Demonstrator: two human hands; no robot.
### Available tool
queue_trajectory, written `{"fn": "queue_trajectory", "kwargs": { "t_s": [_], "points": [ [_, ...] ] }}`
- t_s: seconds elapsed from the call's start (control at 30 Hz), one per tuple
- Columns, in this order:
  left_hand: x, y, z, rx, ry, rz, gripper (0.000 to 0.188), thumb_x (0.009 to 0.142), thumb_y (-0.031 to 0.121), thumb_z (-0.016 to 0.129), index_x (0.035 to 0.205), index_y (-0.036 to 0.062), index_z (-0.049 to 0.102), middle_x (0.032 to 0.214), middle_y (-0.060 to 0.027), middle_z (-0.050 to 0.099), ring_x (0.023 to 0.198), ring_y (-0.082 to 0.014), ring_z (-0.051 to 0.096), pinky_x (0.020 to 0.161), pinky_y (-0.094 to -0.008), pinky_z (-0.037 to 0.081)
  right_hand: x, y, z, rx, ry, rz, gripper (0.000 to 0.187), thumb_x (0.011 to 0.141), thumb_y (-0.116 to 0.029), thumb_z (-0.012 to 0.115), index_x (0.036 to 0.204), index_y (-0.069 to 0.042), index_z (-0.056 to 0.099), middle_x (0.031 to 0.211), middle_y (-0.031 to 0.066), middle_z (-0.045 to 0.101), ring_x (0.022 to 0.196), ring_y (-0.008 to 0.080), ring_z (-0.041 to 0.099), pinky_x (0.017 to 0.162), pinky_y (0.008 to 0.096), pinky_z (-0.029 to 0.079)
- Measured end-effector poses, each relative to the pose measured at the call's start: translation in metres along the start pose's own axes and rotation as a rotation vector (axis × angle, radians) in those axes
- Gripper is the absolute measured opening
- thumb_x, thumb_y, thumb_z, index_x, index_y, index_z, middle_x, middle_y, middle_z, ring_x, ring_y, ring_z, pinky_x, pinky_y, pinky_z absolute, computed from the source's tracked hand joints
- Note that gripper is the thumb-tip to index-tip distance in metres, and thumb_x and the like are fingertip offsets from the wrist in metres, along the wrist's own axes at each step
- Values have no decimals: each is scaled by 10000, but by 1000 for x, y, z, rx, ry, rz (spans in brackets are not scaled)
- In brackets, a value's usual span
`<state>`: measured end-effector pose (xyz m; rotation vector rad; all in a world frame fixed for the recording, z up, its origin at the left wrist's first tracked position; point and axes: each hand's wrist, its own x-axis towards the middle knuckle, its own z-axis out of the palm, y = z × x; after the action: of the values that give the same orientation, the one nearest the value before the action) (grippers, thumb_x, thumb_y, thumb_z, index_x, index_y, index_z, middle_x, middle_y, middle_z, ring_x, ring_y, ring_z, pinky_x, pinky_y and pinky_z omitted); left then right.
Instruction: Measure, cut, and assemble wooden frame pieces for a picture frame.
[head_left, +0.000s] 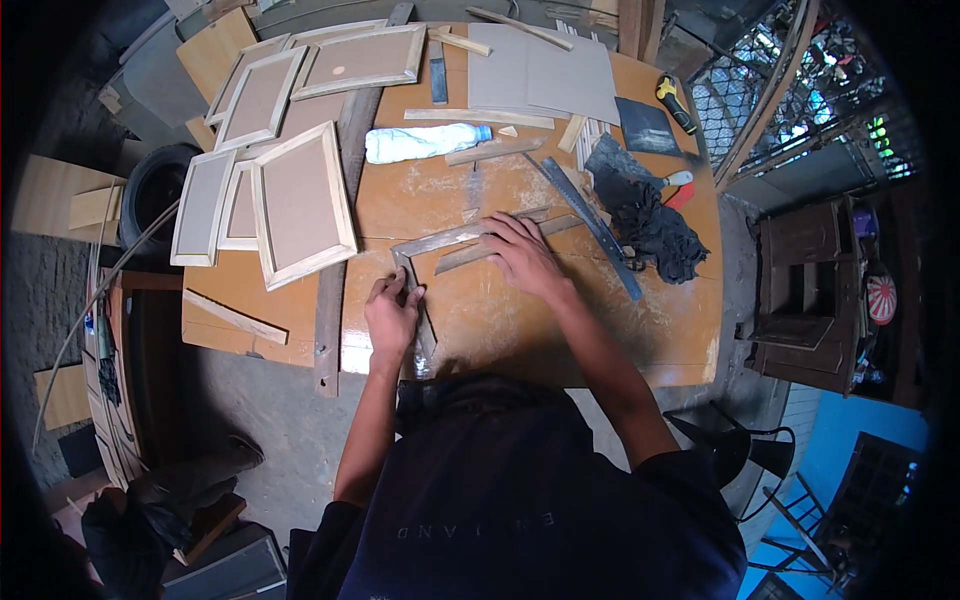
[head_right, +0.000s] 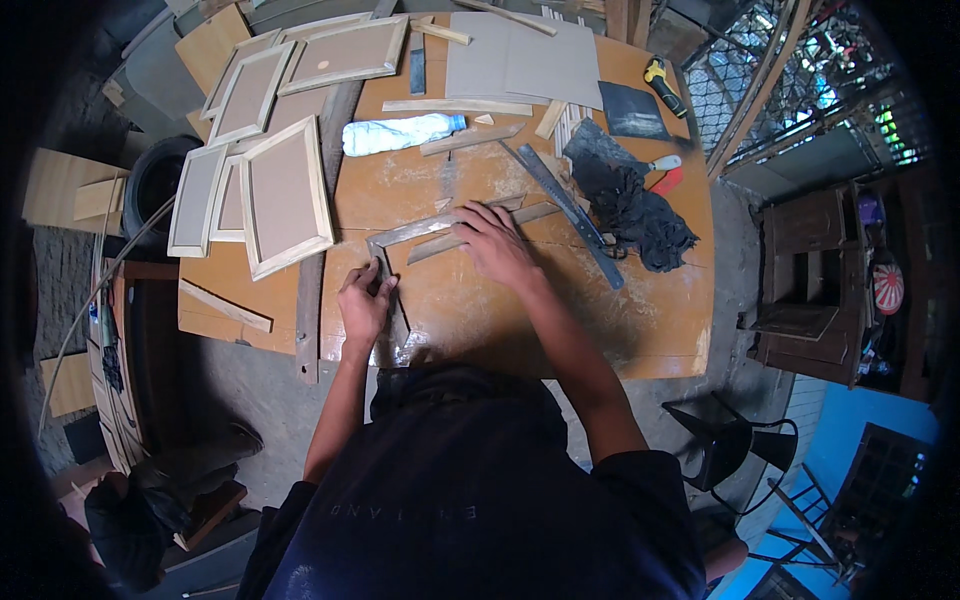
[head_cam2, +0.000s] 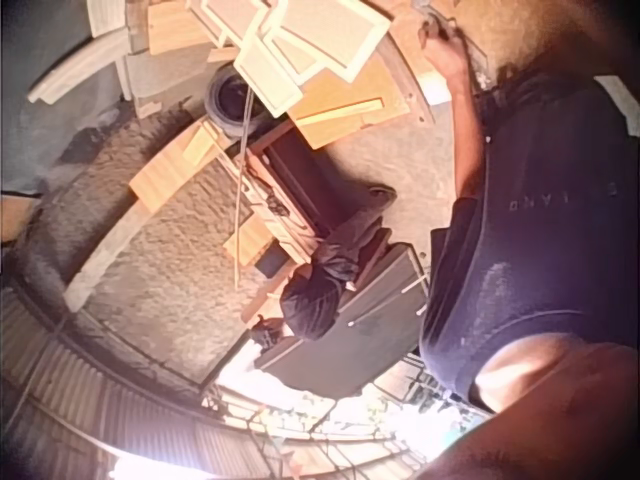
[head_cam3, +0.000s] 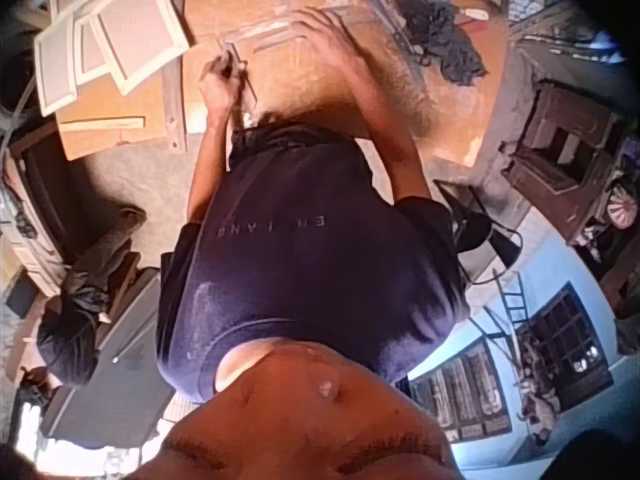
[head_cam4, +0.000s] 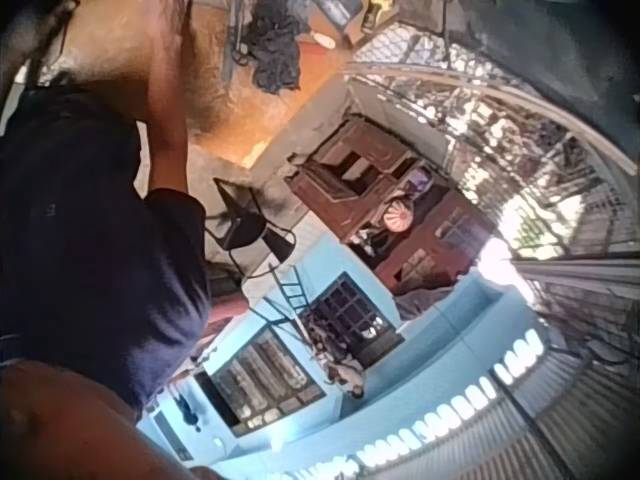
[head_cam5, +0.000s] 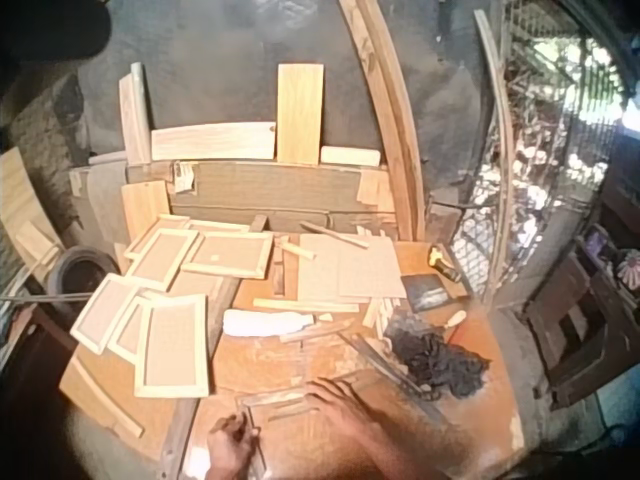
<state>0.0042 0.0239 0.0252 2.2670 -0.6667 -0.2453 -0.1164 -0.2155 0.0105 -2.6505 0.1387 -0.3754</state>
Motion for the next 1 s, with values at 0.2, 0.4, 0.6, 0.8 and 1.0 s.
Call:
{"fn": "queue_trajectory", "kwargs": {
  "t_s": [0.2,0.4,0.6,0.8,1.0],
  "points": [
    [0,-2,2,8,26,30,452,784,121,811,1189,-38,685,1018,-194,679,899,-324,675,842,-383,533,0,1,0,7,4,-7,312,845,-89,693,1152,-64,642,1409,82,527,1376,280,419,1124,452,309],
    [2,-2,4,2,11,8,451,787,130,811,1185,-40,685,1050,-196,682,919,-328,677,855,-384,532,0,1,1,24,26,-7,308,837,-84,697,1139,-65,644,1389,84,540,1373,287,421,1120,464,303],
    [2,-3,4,7,0,-5,462,788,136,810,1201,-28,682,1056,-199,678,940,-331,673,866,-389,528,-1,1,1,36,26,-6,321,835,-86,696,1152,-71,648,1389,81,540,1371,285,423,1122,463,301],
    [3,2,1,40,-25,-26,462,789,141,808,1201,-26,682,1052,-201,677,938,-336,672,870,-393,526,0,1,0,31,21,-5,323,835,-84,697,1154,-73,650,1387,83,541,1366,288,425,1119,461,302],
    [2,2,2,38,-23,-31,461,788,139,805,1202,-23,682,1058,-200,675,949,-340,670,873,-397,525,0,1,-1,6,2,1,325,834,-92,700,1155,-81,653,1402,88,529,1381,284,409,1122,470,299]
  ]
}}
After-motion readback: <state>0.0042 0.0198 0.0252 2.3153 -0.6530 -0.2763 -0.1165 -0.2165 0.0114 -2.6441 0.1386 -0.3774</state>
